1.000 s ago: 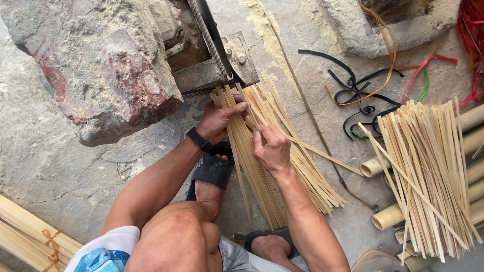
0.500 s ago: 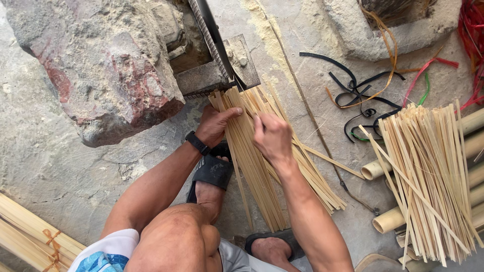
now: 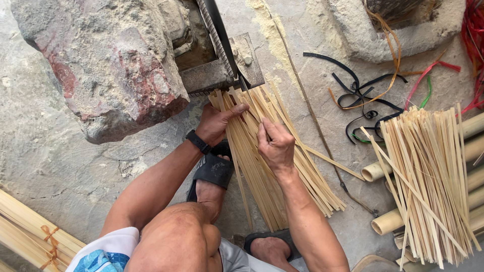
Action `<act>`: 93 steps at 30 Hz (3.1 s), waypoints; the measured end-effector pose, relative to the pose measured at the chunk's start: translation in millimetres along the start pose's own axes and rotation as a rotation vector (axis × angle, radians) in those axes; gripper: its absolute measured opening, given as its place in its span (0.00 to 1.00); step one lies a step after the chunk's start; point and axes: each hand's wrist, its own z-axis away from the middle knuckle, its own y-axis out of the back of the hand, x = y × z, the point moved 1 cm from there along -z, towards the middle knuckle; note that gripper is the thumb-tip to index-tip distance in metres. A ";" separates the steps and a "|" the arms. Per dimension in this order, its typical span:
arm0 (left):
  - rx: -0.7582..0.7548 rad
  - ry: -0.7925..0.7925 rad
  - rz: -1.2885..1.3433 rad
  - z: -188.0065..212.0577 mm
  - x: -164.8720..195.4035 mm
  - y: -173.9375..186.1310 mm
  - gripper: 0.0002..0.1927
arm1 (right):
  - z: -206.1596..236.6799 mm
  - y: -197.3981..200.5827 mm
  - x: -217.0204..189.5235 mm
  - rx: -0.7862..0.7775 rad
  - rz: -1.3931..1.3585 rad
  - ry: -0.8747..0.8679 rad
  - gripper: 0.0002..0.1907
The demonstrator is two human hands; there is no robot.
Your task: The person sits on the ground and pulls bundles of thin bamboo strips through a fixed blade mounted on a stone base, splitting and sizing the strips. They gather the finished strips, tap and align them, and set the bundle aside with other completed bundles.
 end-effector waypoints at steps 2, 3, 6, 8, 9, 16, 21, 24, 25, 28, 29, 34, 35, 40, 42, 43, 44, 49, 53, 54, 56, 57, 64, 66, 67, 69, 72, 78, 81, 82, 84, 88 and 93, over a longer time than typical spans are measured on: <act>0.008 -0.006 -0.020 -3.8 -0.1 1.7 0.18 | -13.4 -8.5 2.7 0.011 0.102 0.057 0.10; 0.016 -0.010 -0.036 -4.9 -1.6 1.8 0.17 | -20.4 -14.9 3.2 0.007 0.136 0.086 0.09; 0.045 -0.007 -0.023 -10.8 -5.9 0.5 0.17 | -43.0 -35.7 2.9 0.018 0.183 0.126 0.10; 0.054 -0.003 0.000 -14.1 -5.7 -0.2 0.17 | -51.2 -40.7 1.6 0.014 0.185 0.120 0.10; 0.054 -0.001 0.012 -14.7 -5.6 -1.3 0.17 | -53.3 -39.7 1.7 -0.004 0.181 0.108 0.09; 0.049 0.031 0.022 -12.6 -1.6 -7.5 0.19 | -3.3 19.6 11.6 0.026 0.261 0.261 0.07; 0.005 0.020 0.018 -12.9 -4.8 -12.0 0.19 | 7.6 5.3 20.9 -0.046 0.130 0.158 0.07; 0.025 0.009 -0.034 -13.2 -3.7 -7.1 0.19 | -8.0 -9.7 20.7 -0.053 0.115 0.060 0.06; 0.030 0.010 -0.044 -12.9 -3.0 -4.3 0.20 | -14.5 -14.9 18.8 -0.041 0.134 0.047 0.06; 0.052 -0.028 -0.071 -12.3 -4.0 -0.1 0.19 | -28.7 -25.4 9.8 -0.030 0.177 0.053 0.05; 0.063 -0.021 -0.069 -12.4 -5.3 -0.3 0.18 | -31.8 -26.9 6.8 -0.010 0.185 0.077 0.05; 0.079 -0.047 -0.015 -9.9 -10.8 -7.1 0.18 | -34.2 -21.1 0.1 0.023 0.168 0.127 0.07; 0.073 -0.051 -0.021 -9.1 -10.7 -8.2 0.18 | -31.7 -16.4 1.6 -0.030 0.167 0.089 0.07; 0.048 -0.034 -0.012 -8.2 -7.1 -7.9 0.17 | 5.1 19.8 8.3 0.124 0.374 0.279 0.12; 0.012 -0.034 0.006 -10.0 -7.5 -8.8 0.17 | 16.5 17.9 12.0 0.075 0.268 0.257 0.14; -0.007 -0.035 0.013 -10.9 -8.6 -9.8 0.17 | 20.0 15.2 14.3 0.052 0.215 0.246 0.15; -0.004 -0.044 0.002 -12.1 -9.1 -10.6 0.17 | 19.2 10.2 17.2 0.039 0.177 0.192 0.11; -0.003 -0.057 -0.127 -12.4 -8.4 -2.1 0.20 | -9.4 -18.4 22.5 -0.014 0.144 0.098 0.06; -0.025 -0.063 -0.086 -11.9 -8.5 1.2 0.19 | -32.5 -32.2 10.9 -0.025 0.195 0.068 0.05; -0.015 -0.041 -0.074 -11.6 -9.3 0.4 0.18 | -35.8 -32.2 7.9 -0.030 0.194 0.062 0.05; -0.014 -0.026 -0.049 -11.0 -10.8 -3.1 0.17 | -37.2 -25.9 3.7 -0.046 0.179 0.052 0.05; -0.020 -0.033 -0.037 -9.8 -11.0 -4.3 0.17 | -35.2 -20.6 2.6 -0.059 0.161 0.048 0.05; -0.049 -0.008 0.049 -7.3 -8.6 -3.6 0.18 | 12.6 16.9 5.9 0.151 0.363 0.277 0.12; -0.017 -0.001 0.021 -8.2 -9.3 -4.1 0.19 | 15.9 6.5 12.4 0.014 0.054 0.107 0.07; -0.001 0.001 0.005 -8.3 -9.3 -4.0 0.19 | 16.5 1.6 15.7 -0.052 -0.103 0.022 0.05; -0.002 0.024 -0.024 -9.2 -8.7 -3.6 0.20 | 7.7 -7.0 21.7 -0.046 0.017 -0.016 0.05; 0.010 0.034 -0.007 -9.5 -7.1 -2.0 0.21 | -14.4 -21.7 19.4 0.021 0.088 0.068 0.04; -0.019 -0.046 -0.012 -9.3 -6.1 -1.4 0.20 | -51.0 -30.0 -3.3 0.095 0.123 0.170 0.05; -0.001 -0.002 -0.012 -7.9 -6.8 -1.9 0.22 | -41.9 -7.3 -2.9 -0.031 0.121 0.029 0.05; 0.013 0.021 -0.021 -7.6 -6.8 -1.8 0.22 | -34.4 -0.7 -2.0 -0.095 0.115 -0.047 0.05; 0.030 0.028 -0.023 -7.7 -6.6 -2.3 0.22 | -13.1 11.6 -3.7 0.092 0.292 0.186 0.08; 0.013 -0.002 -0.002 -9.1 -7.9 -5.2 0.19 | 9.8 6.9 7.5 -0.095 -0.011 0.075 0.06; -0.029 -0.008 0.001 -6.3 -6.4 1.0 0.20 | -16.7 -21.0 18.6 -0.054 0.114 0.009 0.06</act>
